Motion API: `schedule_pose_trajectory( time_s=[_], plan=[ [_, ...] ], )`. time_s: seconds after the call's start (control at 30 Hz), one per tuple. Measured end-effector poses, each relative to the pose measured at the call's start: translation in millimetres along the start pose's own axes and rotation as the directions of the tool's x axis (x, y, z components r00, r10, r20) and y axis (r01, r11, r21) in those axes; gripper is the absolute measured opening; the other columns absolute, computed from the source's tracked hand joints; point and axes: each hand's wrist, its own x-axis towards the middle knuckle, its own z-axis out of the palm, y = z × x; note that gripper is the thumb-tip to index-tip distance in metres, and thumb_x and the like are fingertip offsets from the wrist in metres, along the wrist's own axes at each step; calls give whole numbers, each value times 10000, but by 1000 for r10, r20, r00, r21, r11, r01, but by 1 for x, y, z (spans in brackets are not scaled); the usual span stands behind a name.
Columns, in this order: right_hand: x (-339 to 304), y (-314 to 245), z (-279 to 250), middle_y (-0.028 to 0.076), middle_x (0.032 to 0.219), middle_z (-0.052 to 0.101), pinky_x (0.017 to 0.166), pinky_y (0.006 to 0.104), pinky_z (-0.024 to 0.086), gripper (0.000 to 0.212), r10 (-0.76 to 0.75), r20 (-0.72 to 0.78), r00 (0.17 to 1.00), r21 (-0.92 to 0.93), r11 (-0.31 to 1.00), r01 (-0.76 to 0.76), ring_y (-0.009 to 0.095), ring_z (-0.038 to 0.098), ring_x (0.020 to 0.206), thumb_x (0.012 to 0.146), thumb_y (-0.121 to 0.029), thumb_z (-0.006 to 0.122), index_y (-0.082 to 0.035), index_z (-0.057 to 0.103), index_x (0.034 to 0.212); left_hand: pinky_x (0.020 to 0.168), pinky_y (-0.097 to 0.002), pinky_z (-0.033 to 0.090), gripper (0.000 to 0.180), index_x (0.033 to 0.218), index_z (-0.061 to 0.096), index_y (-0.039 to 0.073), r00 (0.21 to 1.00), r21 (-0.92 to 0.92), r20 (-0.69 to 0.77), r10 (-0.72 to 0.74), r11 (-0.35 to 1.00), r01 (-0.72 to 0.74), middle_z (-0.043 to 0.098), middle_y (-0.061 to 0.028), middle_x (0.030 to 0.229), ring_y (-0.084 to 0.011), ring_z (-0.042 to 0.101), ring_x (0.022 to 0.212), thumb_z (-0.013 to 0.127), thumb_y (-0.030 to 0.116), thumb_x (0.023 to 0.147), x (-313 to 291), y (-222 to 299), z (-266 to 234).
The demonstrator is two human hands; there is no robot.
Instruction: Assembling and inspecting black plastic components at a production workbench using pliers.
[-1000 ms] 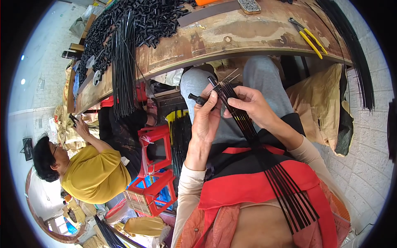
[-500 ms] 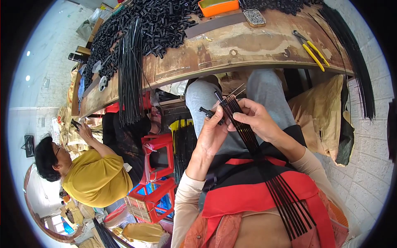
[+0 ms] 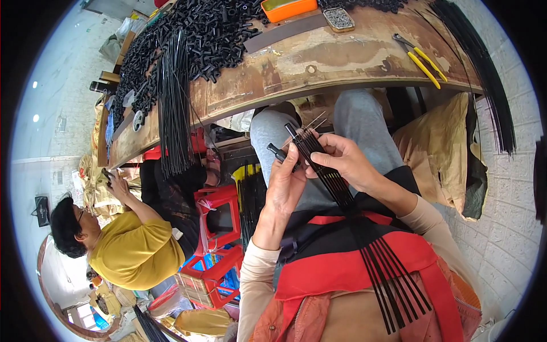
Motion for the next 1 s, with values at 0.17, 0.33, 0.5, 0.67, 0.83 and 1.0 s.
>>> schedule_pose_trajectory(
  time_s=[0.17, 0.33, 0.5, 0.67, 0.83, 1.0],
  plan=[
    [-6, -3, 4, 82, 964, 635, 790, 298, 582, 181, 15, -14, 1000, 3, 1000, -15, 156, 674, 832, 925, -110, 627, 6, 556, 1044, 830, -257, 470, 291, 1130, 608, 80, 985, 38, 105, -140, 990, 136, 628, -79, 1193, -114, 582, 1008, 632, 290, 931, 1, 7, -18],
    [-4, -1, -2, 99, 971, 639, 772, 327, 579, 254, 66, 83, 994, 120, 990, -75, 215, 686, 832, 927, -123, 624, 16, 529, 1118, 972, -324, 405, 194, 999, 602, 85, 979, 88, 182, -90, 993, 75, 612, -117, 1251, -165, 563, 1098, 656, 249, 911, 3, 17, -22],
    [2, -2, -9, 112, 984, 639, 774, 337, 580, 260, 113, 130, 985, 119, 985, -129, 227, 685, 840, 933, -134, 614, 18, 531, 1128, 993, -341, 393, 172, 988, 595, 71, 982, 125, 191, -7, 992, -17, 598, -170, 1262, -196, 560, 1112, 627, 230, 931, 3, 15, -20],
    [1, 2, 1, 107, 977, 630, 796, 351, 581, 260, 43, 58, 997, -63, 997, -39, 188, 659, 839, 956, -138, 573, 16, 524, 1159, 888, -313, 443, 257, 1104, 569, 42, 993, 134, 121, -7, 991, -9, 617, -143, 1217, -129, 560, 926, 552, 265, 977, 3, 6, -16],
    [-1, -4, 5, 74, 944, 582, 816, 396, 579, 276, -20, 118, 993, -79, 996, 29, 137, 601, 842, 978, -160, 534, -2, 496, 1201, 978, -360, 389, 471, 1331, 473, 22, 985, 134, 95, 144, 979, -156, 527, -136, 1350, -192, 519, 1126, 521, 341, 987, 7, 20, -8],
    [-7, -2, 6, 67, 932, 576, 812, 400, 577, 288, -35, 118, 992, -115, 992, 49, 135, 597, 830, 977, -173, 538, -10, 489, 1208, 1136, -417, 194, 507, 1297, 545, 10, 919, 503, 387, 76, 818, -280, 409, -165, 1468, -269, 337, 1385, 554, 388, 958, 41, 60, 14]
  ],
)
